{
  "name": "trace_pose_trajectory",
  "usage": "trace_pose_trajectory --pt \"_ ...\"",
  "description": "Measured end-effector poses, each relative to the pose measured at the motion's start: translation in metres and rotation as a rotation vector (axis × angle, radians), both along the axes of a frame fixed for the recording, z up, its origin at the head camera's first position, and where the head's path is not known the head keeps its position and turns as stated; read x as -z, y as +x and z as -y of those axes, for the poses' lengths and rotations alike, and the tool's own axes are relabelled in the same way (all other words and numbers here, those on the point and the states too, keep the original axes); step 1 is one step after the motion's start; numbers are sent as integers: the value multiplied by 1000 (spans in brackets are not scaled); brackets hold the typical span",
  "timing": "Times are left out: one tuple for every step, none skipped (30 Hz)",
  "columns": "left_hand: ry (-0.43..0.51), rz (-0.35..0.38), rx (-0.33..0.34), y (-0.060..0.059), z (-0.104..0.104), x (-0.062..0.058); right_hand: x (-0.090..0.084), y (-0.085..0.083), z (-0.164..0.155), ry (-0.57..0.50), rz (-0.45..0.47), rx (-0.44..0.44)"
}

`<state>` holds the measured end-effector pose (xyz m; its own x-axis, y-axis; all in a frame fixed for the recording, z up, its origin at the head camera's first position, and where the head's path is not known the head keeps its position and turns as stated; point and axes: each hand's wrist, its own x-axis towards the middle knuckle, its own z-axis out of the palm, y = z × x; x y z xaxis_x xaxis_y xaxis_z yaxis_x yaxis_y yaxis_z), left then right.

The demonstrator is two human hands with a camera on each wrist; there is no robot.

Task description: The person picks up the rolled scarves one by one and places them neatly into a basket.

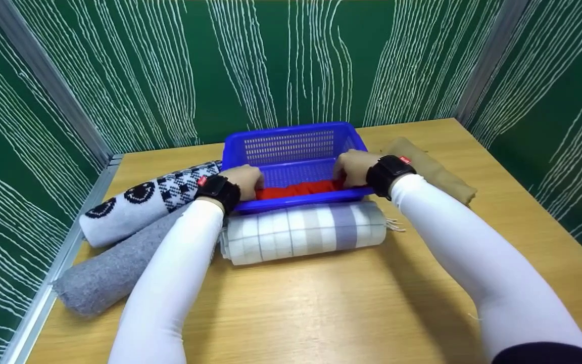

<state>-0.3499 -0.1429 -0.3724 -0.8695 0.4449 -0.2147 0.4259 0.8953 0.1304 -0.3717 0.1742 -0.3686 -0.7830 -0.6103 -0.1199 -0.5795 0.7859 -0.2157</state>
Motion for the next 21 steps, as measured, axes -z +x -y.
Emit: trace_pose_trajectory --pt "3 -4 1 0 0 0 -2 2 0 -7 1 -5" --pt "4 -11 4 1 1 -1 -4 3 0 -14 4 -5" --pt "5 -17 6 1 1 -1 -6 5 0 -22 9 -2" --pt "13 -17 5 2 1 -2 -8 6 -1 -25 16 4" --pt "21 -11 2 3 1 -3 -9 7 -1 -26 21 13" --pt "29 -4 0 4 1 -4 -10 8 -1 -26 25 19" --pt "34 4 -1 4 1 -5 -10 8 -1 -26 29 27" --pt "39 11 -2 5 1 -5 -10 8 -1 -24 30 34" --pt "45 18 -7 5 0 -6 -10 8 -1 -21 30 40" --pt "51 23 -12 6 0 -7 -10 8 -1 -19 30 44" --pt "55 27 -17 5 0 -7 -10 7 -1 -18 25 41" --pt "56 23 -17 5 0 -8 -10 7 -1 -19 24 41" --pt "57 18 -18 5 0 -8 -11 7 -1 -22 23 39" --pt "59 17 -18 5 -1 -9 -11 7 -2 -23 21 34" --pt "63 17 -20 5 -1 -10 -12 8 -2 -27 17 26" --pt "65 18 -19 6 -1 -11 -13 8 -2 -30 14 16" --pt "66 20 -18 7 -1 -13 -13 9 -2 -32 11 10" --pt "66 22 -14 9 -1 -14 -13 9 -3 -35 11 5" --pt "67 27 -14 10 -2 -15 -13 10 -3 -37 7 -2" --pt "67 30 -10 11 -2 -16 -13 11 -3 -39 5 -7" --pt "69 33 -8 12 -3 -16 -12 12 -4 -44 2 -14"
